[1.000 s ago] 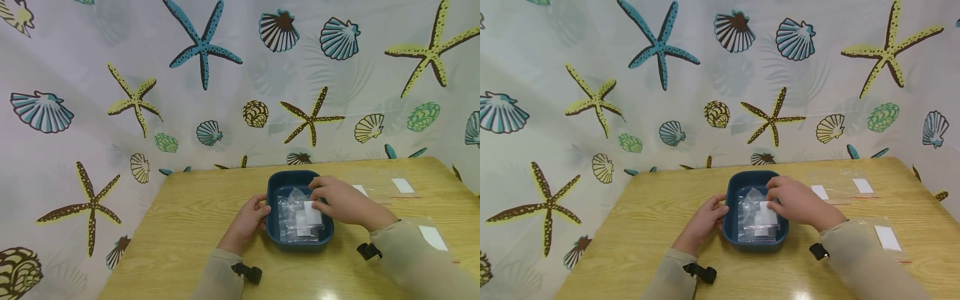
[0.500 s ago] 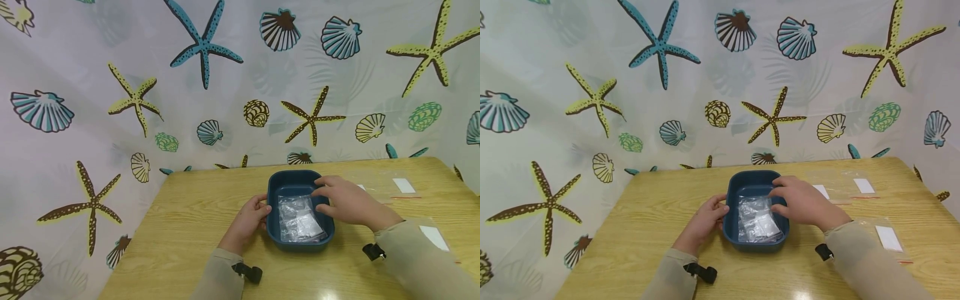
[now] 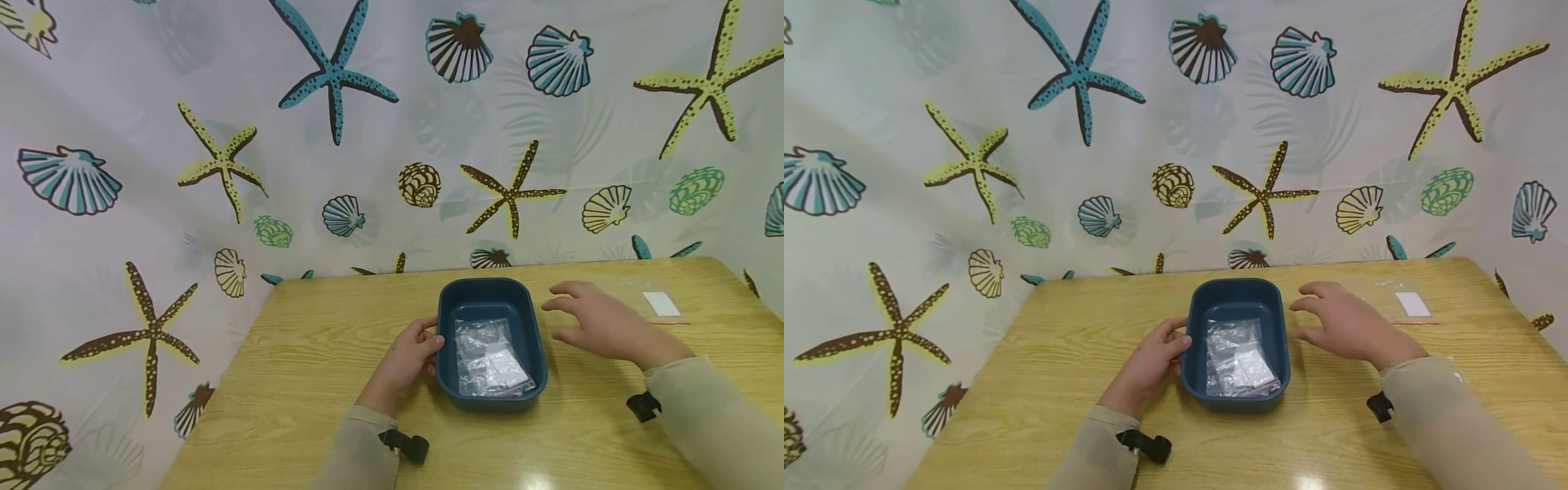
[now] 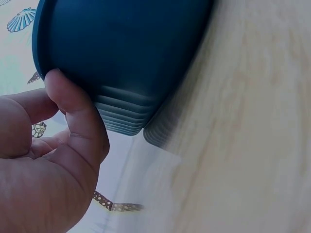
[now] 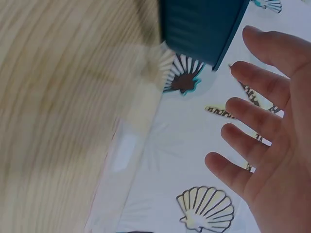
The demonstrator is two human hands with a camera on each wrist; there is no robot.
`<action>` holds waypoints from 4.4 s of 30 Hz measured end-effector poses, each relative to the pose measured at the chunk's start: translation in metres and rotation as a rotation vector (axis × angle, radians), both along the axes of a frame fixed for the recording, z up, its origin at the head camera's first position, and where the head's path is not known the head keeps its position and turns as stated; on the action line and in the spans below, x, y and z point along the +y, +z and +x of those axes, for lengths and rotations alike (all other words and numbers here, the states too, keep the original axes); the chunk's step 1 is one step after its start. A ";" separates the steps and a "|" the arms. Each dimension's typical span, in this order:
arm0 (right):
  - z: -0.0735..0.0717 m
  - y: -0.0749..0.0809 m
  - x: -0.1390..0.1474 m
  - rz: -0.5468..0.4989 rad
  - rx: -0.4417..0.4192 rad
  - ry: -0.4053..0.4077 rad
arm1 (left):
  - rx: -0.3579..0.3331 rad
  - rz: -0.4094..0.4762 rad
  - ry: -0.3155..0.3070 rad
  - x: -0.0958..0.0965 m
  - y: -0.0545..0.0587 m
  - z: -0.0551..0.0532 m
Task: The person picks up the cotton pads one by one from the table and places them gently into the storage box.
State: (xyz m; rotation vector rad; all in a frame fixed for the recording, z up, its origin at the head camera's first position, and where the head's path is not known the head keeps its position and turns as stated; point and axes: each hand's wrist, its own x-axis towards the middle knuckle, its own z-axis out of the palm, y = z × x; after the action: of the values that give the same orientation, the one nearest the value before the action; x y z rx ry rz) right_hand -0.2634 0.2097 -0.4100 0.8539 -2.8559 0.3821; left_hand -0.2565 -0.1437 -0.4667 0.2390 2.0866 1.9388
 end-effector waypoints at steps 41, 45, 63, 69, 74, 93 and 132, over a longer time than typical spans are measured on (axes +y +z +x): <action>-0.051 -0.032 0.065 0.146 -0.290 -0.219 | 0.003 0.018 0.005 0.001 0.001 0.001; -0.052 -0.033 0.064 0.174 -0.294 -0.208 | 0.003 0.032 -0.004 0.002 0.001 0.001; -0.057 -0.033 0.062 0.093 -0.307 -0.178 | 0.001 0.026 0.010 0.001 0.000 0.002; -0.054 -0.034 0.059 0.065 -0.280 -0.164 | 0.010 0.034 0.002 0.001 -0.001 0.002; -0.054 -0.033 0.057 0.042 -0.270 -0.149 | 0.013 0.032 0.007 0.001 -0.001 0.001; -0.032 -0.004 0.038 0.006 -0.143 -0.080 | 0.003 0.028 0.011 0.002 0.000 0.000; 0.007 0.035 -0.071 0.022 -0.006 0.215 | 0.003 0.043 0.003 0.001 -0.003 -0.001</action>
State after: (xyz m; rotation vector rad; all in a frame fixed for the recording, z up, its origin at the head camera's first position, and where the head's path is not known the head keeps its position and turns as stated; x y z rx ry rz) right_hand -0.2563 0.1388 -0.3753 1.1709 -2.7862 0.3774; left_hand -0.2578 -0.1427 -0.4693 0.2484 2.0497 1.9875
